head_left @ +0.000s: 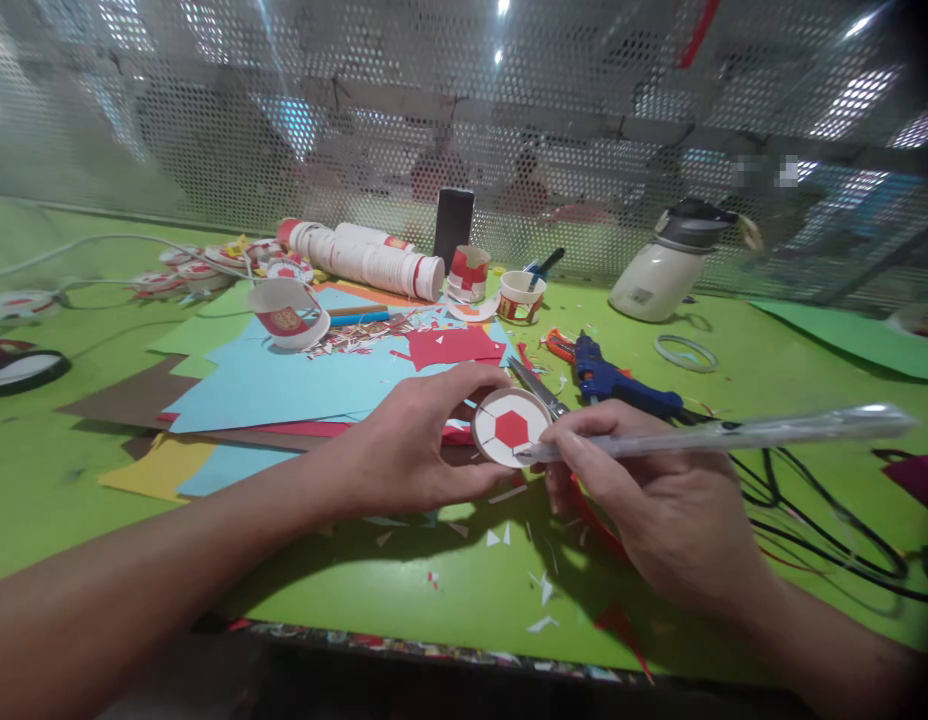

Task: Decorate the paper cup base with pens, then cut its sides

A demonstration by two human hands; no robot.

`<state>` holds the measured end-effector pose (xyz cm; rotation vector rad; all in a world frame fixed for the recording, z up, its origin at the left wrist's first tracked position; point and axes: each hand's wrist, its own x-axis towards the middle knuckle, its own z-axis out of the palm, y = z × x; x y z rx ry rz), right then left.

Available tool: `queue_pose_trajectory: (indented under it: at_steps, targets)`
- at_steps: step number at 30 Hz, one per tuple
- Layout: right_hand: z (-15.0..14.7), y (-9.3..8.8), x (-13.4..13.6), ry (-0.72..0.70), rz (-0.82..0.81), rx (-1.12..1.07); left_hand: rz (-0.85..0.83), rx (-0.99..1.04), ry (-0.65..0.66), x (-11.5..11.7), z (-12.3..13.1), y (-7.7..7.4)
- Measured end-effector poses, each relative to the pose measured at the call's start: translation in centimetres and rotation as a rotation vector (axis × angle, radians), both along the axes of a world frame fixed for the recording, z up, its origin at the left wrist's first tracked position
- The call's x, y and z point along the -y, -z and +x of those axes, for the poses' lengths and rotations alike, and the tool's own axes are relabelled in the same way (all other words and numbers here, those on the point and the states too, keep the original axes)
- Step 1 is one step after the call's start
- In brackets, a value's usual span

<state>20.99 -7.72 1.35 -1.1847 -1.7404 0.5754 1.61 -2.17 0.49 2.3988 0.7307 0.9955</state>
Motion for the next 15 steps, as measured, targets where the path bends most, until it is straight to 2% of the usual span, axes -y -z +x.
queue_pose_trajectory:
  at_steps: [15]
  targets:
    - [0.01,0.02,0.12,0.008,-0.019,0.030,-0.025,0.004,0.021,-0.19,-0.15,0.30]
